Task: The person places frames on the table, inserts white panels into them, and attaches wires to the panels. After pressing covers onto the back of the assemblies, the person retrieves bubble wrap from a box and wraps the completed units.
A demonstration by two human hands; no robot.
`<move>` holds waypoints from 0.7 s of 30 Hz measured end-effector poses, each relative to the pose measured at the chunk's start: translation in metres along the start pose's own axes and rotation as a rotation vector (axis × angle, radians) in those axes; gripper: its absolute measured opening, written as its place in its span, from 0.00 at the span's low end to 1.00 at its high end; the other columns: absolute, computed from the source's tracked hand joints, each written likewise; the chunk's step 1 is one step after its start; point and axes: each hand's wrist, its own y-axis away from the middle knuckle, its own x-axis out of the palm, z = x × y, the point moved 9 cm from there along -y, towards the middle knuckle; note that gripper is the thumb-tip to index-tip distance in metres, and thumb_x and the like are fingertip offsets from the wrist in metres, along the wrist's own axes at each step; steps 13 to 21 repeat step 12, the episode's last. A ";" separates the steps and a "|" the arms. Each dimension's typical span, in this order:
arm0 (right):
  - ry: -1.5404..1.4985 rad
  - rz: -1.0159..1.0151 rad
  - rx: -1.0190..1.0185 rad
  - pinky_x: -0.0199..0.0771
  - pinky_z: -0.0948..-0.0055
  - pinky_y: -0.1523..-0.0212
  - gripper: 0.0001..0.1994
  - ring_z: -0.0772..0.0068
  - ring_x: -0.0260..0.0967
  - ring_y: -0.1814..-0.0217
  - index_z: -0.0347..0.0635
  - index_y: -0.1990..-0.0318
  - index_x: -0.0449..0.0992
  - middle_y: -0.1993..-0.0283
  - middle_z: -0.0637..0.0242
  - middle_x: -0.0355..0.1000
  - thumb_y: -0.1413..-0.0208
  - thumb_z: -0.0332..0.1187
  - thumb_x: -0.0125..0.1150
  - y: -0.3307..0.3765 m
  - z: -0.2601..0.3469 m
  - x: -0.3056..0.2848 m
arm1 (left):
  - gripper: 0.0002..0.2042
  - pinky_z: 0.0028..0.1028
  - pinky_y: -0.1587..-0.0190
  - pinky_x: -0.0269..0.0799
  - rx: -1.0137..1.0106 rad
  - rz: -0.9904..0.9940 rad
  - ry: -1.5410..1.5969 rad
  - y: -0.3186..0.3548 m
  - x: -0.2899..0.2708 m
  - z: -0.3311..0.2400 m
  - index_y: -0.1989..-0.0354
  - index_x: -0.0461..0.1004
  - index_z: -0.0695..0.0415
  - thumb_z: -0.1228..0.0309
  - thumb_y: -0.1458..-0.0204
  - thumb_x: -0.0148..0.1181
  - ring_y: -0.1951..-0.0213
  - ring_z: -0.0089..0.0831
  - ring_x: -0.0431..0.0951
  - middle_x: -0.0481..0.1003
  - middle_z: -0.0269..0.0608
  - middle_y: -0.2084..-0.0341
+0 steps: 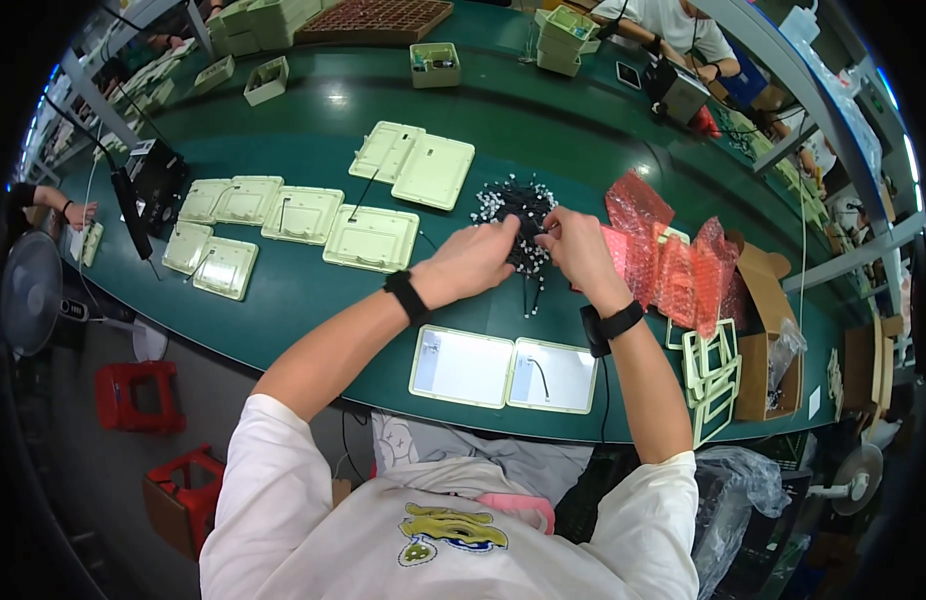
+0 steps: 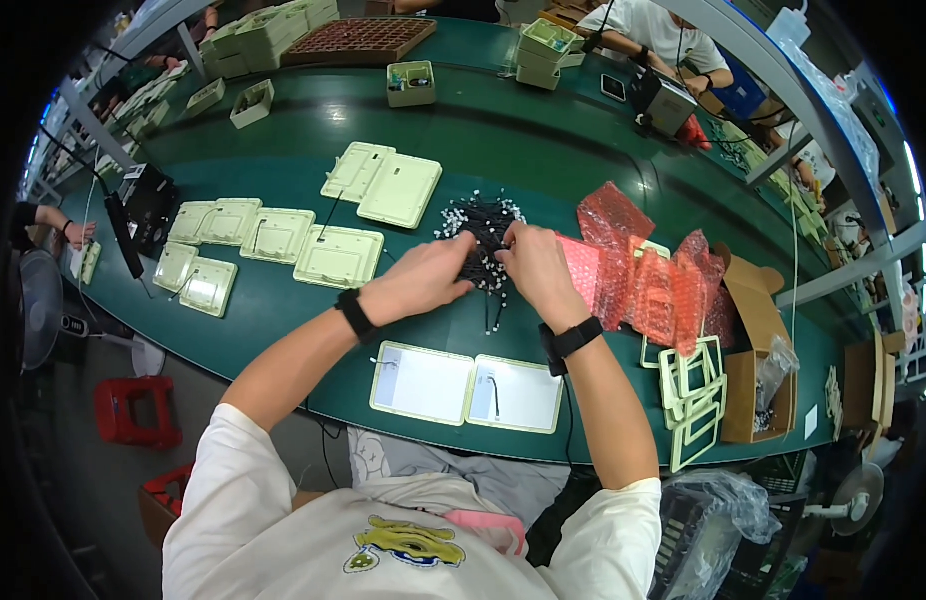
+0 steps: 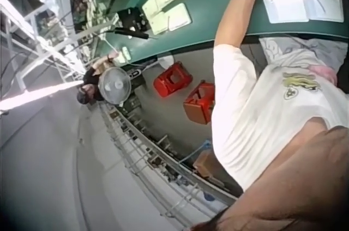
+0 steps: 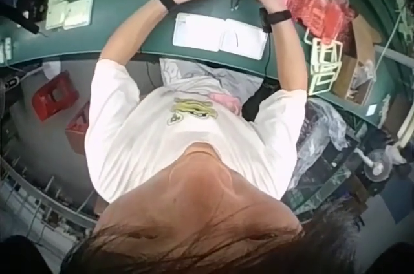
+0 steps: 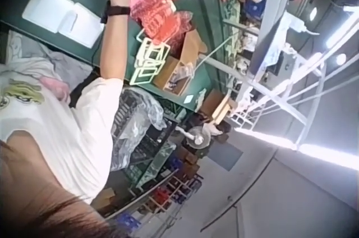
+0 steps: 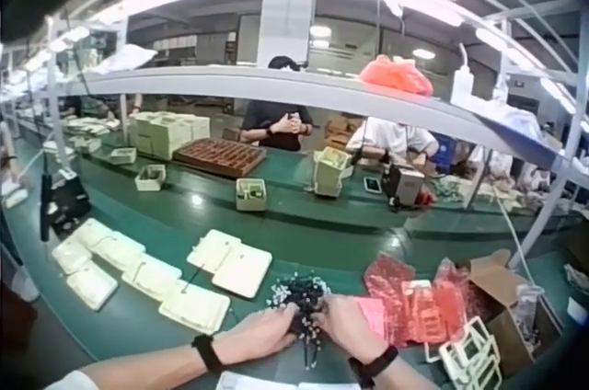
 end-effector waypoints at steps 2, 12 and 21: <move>0.114 -0.152 -0.095 0.83 0.53 0.57 0.13 0.46 0.83 0.60 0.33 0.57 0.82 0.63 0.47 0.82 0.43 0.34 0.74 -0.007 0.016 -0.019 | 0.14 0.52 0.52 0.79 -0.041 -0.143 -0.024 0.011 -0.036 0.016 0.53 0.72 0.66 0.75 0.45 0.67 0.54 0.62 0.82 0.82 0.61 0.61; 0.425 0.057 -0.528 0.83 0.49 0.41 0.22 0.38 0.78 0.39 0.47 0.51 0.86 0.45 0.55 0.81 0.53 0.46 0.78 -0.091 0.159 0.095 | 0.10 0.40 0.25 0.64 -0.014 -0.259 0.541 0.011 -0.176 0.198 0.58 0.86 0.59 0.76 0.49 0.63 0.27 0.53 0.69 0.79 0.69 0.44; 0.425 0.057 -0.528 0.83 0.49 0.41 0.22 0.38 0.78 0.39 0.47 0.51 0.86 0.45 0.55 0.81 0.53 0.46 0.78 -0.091 0.159 0.095 | 0.10 0.40 0.25 0.64 -0.014 -0.259 0.541 0.011 -0.176 0.198 0.58 0.86 0.59 0.76 0.49 0.63 0.27 0.53 0.69 0.79 0.69 0.44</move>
